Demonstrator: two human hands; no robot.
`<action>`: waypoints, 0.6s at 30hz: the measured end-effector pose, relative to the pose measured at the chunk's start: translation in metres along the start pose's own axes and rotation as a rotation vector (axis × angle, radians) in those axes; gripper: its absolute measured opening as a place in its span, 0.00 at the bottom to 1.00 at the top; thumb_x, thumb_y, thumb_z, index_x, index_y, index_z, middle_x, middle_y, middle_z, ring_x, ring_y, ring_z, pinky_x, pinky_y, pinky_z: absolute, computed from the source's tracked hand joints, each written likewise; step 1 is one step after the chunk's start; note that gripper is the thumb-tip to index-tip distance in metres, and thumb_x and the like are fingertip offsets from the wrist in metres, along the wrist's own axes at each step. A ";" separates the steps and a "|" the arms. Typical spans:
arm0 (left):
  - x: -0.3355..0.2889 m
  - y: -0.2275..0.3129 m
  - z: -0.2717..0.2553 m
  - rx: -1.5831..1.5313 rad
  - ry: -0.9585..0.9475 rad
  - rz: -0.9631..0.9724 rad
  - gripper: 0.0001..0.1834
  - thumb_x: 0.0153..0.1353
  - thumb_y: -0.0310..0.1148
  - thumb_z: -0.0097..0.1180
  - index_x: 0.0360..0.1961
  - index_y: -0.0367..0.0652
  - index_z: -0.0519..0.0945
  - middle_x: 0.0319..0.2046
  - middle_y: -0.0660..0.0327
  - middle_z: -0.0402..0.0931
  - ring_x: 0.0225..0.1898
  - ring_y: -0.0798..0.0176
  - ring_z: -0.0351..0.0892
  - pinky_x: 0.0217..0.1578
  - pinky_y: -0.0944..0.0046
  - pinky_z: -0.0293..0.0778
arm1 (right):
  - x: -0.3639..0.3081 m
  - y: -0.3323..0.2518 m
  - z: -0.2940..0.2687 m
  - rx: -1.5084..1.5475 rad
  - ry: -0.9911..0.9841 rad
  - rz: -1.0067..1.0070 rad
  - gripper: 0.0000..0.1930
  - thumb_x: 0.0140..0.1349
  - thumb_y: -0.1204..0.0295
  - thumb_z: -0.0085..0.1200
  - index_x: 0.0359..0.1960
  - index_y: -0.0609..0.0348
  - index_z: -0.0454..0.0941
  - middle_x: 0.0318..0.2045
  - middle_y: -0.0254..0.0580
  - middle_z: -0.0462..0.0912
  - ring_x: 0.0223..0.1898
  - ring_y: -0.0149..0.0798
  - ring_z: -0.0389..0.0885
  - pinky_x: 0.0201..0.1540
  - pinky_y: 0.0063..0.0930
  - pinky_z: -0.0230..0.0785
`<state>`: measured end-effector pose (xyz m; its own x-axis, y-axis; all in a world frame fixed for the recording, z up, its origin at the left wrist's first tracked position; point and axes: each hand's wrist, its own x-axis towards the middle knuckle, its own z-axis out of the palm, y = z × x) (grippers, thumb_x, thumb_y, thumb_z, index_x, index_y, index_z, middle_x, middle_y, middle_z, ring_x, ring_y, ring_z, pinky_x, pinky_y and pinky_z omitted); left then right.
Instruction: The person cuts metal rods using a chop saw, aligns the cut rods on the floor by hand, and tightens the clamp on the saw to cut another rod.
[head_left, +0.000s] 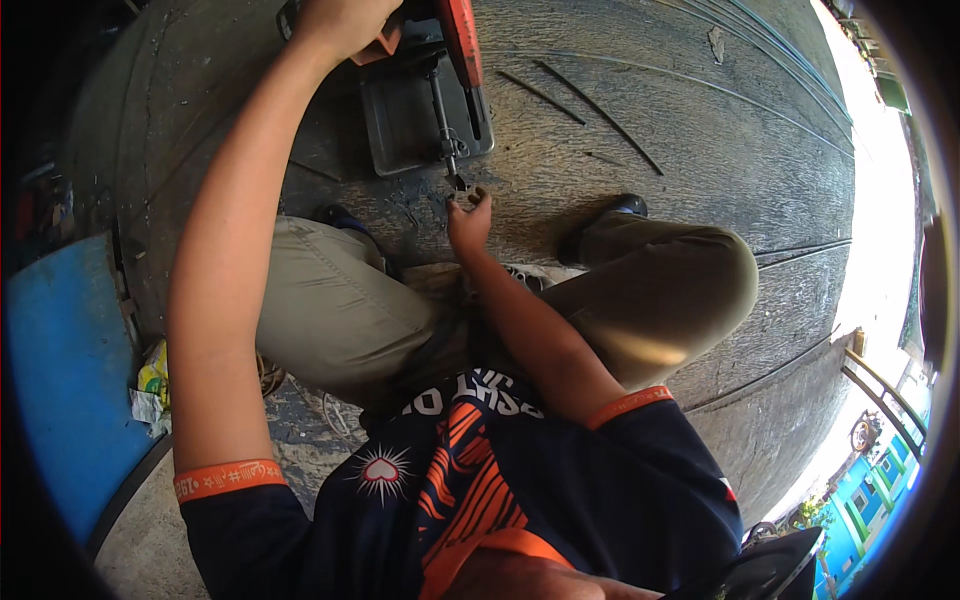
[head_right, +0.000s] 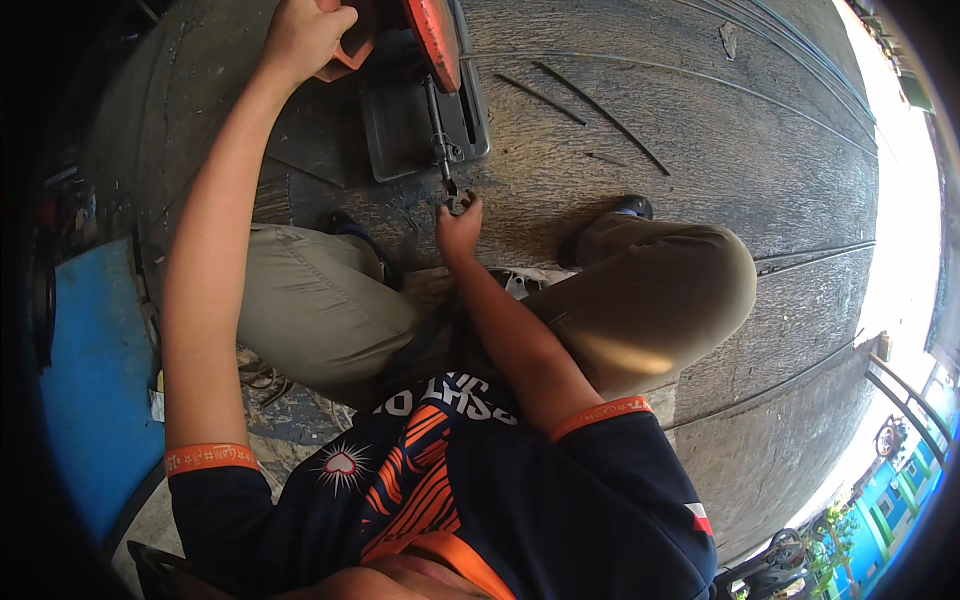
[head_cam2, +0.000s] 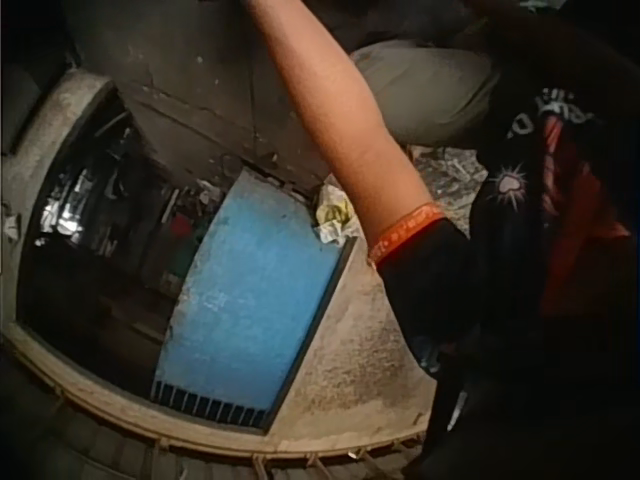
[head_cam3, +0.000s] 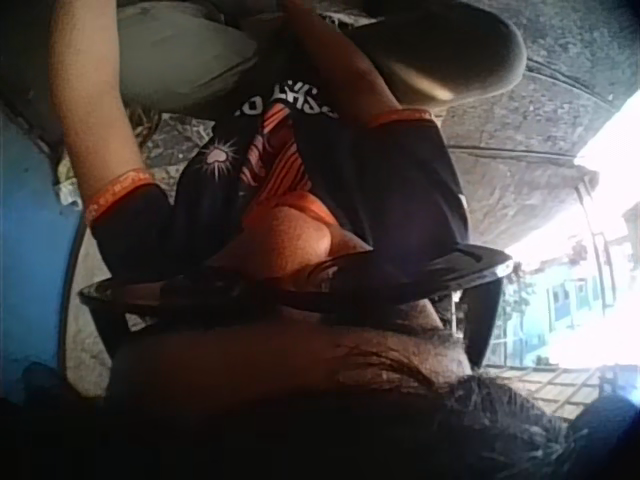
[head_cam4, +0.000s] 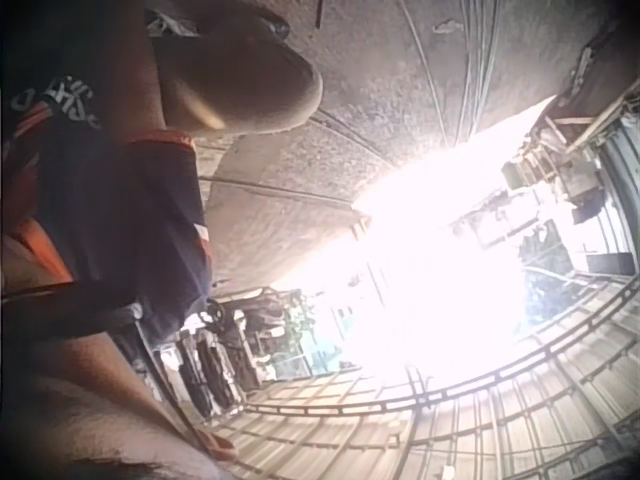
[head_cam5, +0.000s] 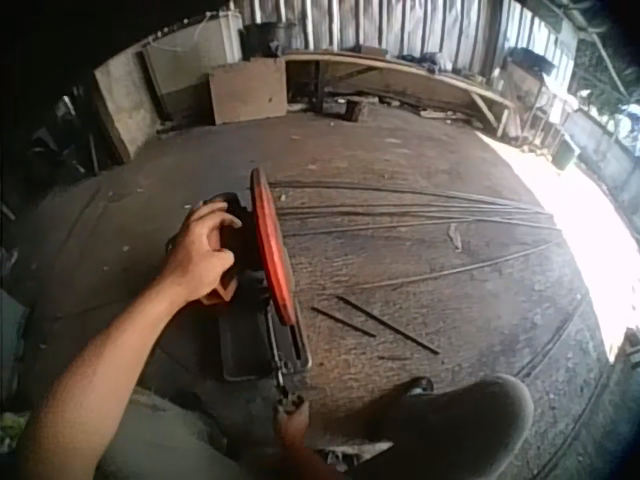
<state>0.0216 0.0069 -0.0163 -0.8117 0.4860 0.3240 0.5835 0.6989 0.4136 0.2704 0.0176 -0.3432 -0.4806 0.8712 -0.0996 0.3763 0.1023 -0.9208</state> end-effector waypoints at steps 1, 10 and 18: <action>-0.003 0.005 -0.008 0.017 0.004 -0.008 0.26 0.46 0.22 0.55 0.52 0.37 0.74 0.63 0.49 0.63 0.66 0.47 0.60 0.64 0.54 0.58 | 0.002 -0.003 -0.006 0.010 -0.016 0.000 0.16 0.53 0.65 0.58 0.39 0.63 0.81 0.32 0.56 0.83 0.36 0.53 0.83 0.41 0.42 0.73; -0.004 0.037 -0.015 -0.142 0.086 -0.426 0.45 0.43 0.20 0.56 0.68 0.41 0.58 0.61 0.44 0.67 0.62 0.45 0.67 0.62 0.56 0.63 | -0.035 -0.004 0.013 -0.125 -0.991 0.113 0.18 0.57 0.66 0.58 0.48 0.62 0.77 0.46 0.51 0.81 0.45 0.52 0.81 0.50 0.39 0.70; -0.007 0.012 0.000 -0.250 0.184 -0.324 0.42 0.43 0.17 0.49 0.66 0.36 0.61 0.60 0.41 0.67 0.64 0.44 0.64 0.61 0.56 0.63 | 0.066 -0.002 0.017 0.842 -0.488 1.211 0.20 0.60 0.72 0.53 0.53 0.65 0.67 0.39 0.39 0.79 0.34 0.32 0.75 0.39 0.27 0.67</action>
<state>0.0338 0.0117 -0.0138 -0.9486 0.1456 0.2810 0.3069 0.6400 0.7044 0.2248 0.0665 -0.3540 -0.4943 -0.0209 -0.8690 0.2590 -0.9579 -0.1242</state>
